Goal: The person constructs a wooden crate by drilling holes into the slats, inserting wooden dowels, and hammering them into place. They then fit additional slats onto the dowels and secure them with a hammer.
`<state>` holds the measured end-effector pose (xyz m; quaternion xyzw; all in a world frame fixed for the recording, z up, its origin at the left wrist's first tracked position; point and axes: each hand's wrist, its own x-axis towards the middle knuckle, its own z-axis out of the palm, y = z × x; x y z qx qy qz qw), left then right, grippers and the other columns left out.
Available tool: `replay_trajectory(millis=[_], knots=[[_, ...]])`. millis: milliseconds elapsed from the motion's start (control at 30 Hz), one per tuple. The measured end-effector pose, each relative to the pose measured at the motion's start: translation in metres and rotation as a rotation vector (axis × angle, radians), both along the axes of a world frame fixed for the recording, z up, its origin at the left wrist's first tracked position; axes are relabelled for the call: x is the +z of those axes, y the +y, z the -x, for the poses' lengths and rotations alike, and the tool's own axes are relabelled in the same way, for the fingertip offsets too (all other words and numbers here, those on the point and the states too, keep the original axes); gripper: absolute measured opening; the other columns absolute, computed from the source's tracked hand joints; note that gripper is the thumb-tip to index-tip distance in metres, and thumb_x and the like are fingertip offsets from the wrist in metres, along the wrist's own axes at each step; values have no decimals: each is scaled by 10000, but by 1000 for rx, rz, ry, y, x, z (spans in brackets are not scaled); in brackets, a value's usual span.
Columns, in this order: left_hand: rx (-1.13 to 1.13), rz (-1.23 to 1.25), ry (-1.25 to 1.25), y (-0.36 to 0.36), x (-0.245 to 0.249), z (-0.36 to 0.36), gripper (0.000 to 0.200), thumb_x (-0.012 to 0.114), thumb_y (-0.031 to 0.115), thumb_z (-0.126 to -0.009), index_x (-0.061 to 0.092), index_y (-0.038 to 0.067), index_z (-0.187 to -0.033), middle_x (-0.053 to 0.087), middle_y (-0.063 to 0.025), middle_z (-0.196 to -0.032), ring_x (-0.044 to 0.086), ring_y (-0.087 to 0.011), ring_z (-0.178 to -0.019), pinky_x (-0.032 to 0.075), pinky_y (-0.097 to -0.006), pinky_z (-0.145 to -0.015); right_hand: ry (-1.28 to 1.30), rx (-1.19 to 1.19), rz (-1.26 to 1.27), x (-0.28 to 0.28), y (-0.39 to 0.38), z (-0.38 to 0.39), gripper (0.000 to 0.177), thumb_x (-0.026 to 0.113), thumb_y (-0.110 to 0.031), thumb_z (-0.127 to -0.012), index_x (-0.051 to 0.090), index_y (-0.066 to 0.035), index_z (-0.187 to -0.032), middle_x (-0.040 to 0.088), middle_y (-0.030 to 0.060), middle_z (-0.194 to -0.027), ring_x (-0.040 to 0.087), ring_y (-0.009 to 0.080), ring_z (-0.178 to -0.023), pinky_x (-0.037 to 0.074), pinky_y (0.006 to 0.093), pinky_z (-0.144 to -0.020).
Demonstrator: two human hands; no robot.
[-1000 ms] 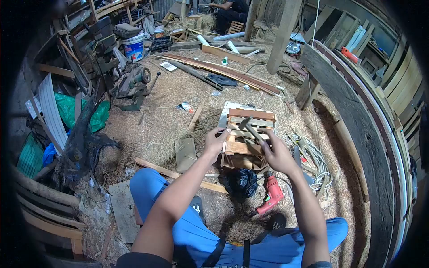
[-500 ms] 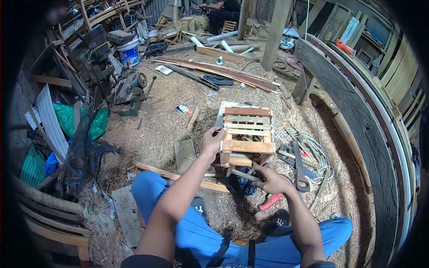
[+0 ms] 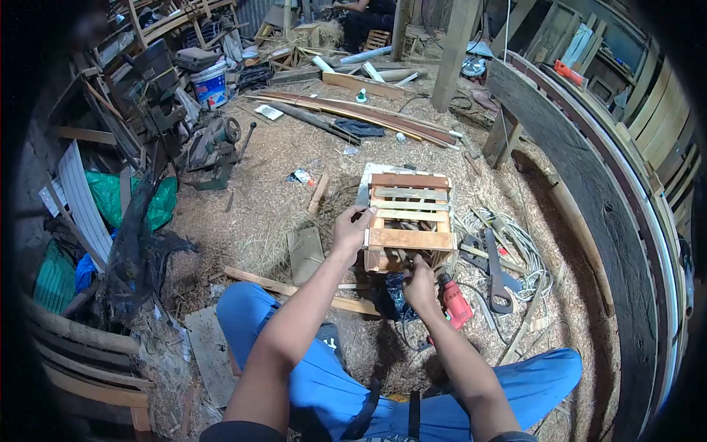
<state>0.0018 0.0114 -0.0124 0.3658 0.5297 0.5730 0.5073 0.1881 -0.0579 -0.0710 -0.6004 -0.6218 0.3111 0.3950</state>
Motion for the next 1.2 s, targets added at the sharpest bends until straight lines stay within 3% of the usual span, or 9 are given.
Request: replay_trajectory(millis=[33, 67, 200, 333, 467, 533, 967, 1133, 1200], knots=[[-6, 8, -7, -2, 4, 0, 235, 719, 227, -993, 718, 6, -1073, 714, -40, -969, 633, -102, -855, 516, -284, -763, 187, -57, 46, 0, 3, 4, 233, 572, 78, -822, 575, 85, -1055, 657, 318, -1007, 641, 520, -975, 506, 552, -822], [-12, 15, -13, -2, 8, -1, 234, 721, 225, -990, 721, 6, -1072, 713, -41, -973, 629, -102, -863, 513, -286, -770, -212, 52, -127, 3, 2, -4, 235, 593, 53, -822, 581, 80, -1056, 661, 332, -1013, 641, 530, -976, 510, 567, -832], [-10, -12, 28, 5, -3, 4, 255, 736, 235, -985, 704, 15, -1110, 727, -82, -981, 667, -117, -833, 545, -293, -729, -362, 45, -77, -6, 27, 1, 303, 631, 34, -790, 595, 76, -1088, 663, 366, -968, 639, 561, -937, 528, 597, -846], [-23, -19, 5, 2, 0, 1, 271, 741, 241, -982, 705, 12, -1121, 728, -82, -989, 664, -117, -845, 542, -291, -738, -344, 21, -214, -28, 40, -8, 221, 619, 48, -764, 653, 64, -982, 660, 367, -933, 638, 566, -912, 534, 598, -821], [-3, -2, 57, 2, 0, 1, 284, 746, 243, -977, 706, 5, -1127, 730, -81, -996, 663, -119, -860, 540, -289, -754, -322, -65, -352, -42, 54, -2, 283, 616, 45, -777, 692, 42, -1049, 692, 321, -986, 661, 513, -972, 542, 559, -852], [-6, 2, 47, 3, -2, 0, 287, 747, 244, -975, 706, 3, -1125, 731, -80, -998, 663, -120, -860, 539, -288, -753, -480, 37, -93, -40, 58, -1, 272, 621, 6, -810, 707, 15, -1069, 701, 305, -995, 677, 486, -989, 553, 554, -861], [5, 31, 38, 2, 3, 0, 264, 732, 244, -985, 716, 2, -1090, 718, -61, -974, 644, -114, -855, 523, -287, -761, -625, 93, 88, -11, 32, -16, 222, 672, -100, -856, 698, -33, -1067, 707, 245, -1029, 700, 421, -992, 571, 529, -866], [-6, 8, 63, 2, 0, 1, 276, 722, 262, -993, 713, 14, -1111, 717, -64, -992, 653, -119, -871, 527, -291, -768, -366, 292, -489, 4, 1, -38, 389, 700, -28, -804, 655, -26, -1191, 668, 162, -1184, 646, 379, -1142, 564, 458, -943], [3, 22, 54, 1, 1, 0, 274, 719, 265, -994, 714, 17, -1110, 717, -58, -991, 651, -118, -878, 525, -289, -772, -398, 355, -539, 10, -9, -54, 392, 705, -32, -792, 662, -34, -1183, 672, 149, -1166, 648, 366, -1140, 568, 449, -937]])
